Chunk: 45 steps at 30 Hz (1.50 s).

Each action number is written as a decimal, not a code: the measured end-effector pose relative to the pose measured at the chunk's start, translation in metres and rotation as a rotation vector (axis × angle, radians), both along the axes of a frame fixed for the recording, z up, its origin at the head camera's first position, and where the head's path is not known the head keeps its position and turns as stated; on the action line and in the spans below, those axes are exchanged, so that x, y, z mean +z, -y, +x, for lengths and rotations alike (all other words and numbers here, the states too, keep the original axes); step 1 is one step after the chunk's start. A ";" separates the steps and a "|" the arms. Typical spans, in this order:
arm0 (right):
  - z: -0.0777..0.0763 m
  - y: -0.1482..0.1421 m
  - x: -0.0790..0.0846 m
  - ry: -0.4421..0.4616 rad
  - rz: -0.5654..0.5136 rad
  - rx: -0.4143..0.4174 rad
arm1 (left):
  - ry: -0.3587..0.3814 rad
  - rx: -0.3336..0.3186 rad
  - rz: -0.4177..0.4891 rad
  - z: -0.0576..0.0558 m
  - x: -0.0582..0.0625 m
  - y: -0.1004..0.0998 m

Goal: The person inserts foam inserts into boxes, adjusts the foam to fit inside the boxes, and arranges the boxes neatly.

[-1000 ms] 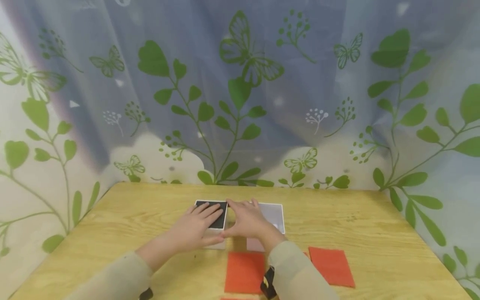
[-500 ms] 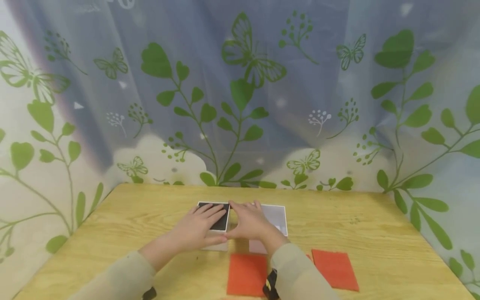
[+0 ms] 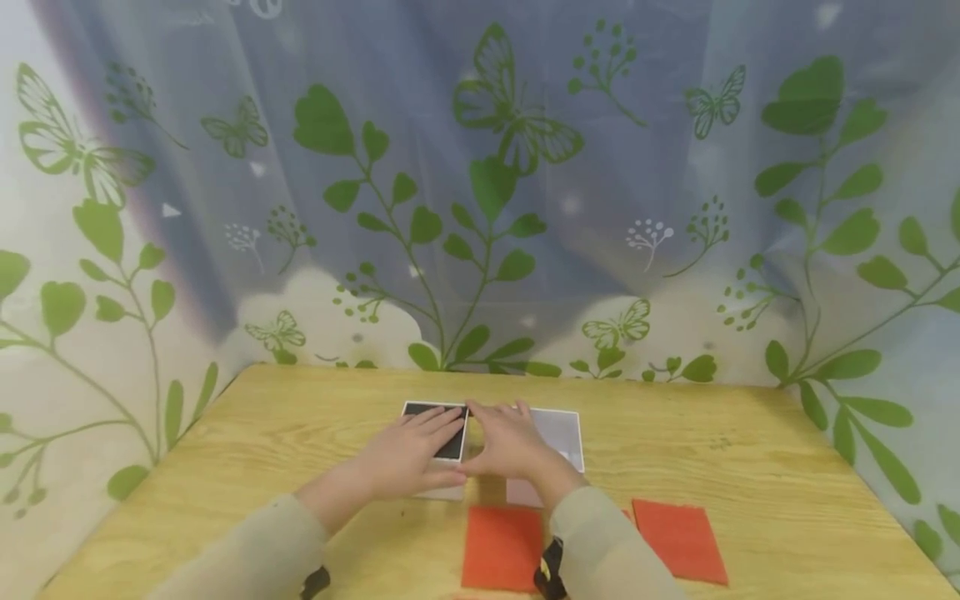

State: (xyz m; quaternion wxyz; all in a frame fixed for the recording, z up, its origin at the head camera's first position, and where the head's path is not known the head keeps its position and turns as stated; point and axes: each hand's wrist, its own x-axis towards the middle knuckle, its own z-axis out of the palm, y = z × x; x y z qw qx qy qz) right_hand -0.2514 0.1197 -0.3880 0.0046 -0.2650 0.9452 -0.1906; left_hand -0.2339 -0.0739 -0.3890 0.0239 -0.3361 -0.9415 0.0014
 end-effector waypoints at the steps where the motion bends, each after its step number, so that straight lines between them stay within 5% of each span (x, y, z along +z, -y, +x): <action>1: 0.000 -0.001 0.000 -0.003 -0.002 0.001 | 0.003 0.001 -0.002 0.000 0.000 -0.001; 7: -0.001 0.000 -0.004 -0.006 0.001 0.013 | -0.013 0.020 0.017 0.001 -0.006 0.006; 16: -0.001 -0.001 -0.001 0.008 -0.008 -0.009 | -0.162 0.080 -0.024 0.006 -0.003 0.027; 24: -0.001 -0.001 -0.001 0.019 -0.003 -0.013 | -0.132 0.088 -0.045 0.005 -0.001 0.032; 45: -0.003 -0.002 -0.003 0.012 0.015 -0.009 | -0.210 0.092 -0.022 0.008 -0.002 0.044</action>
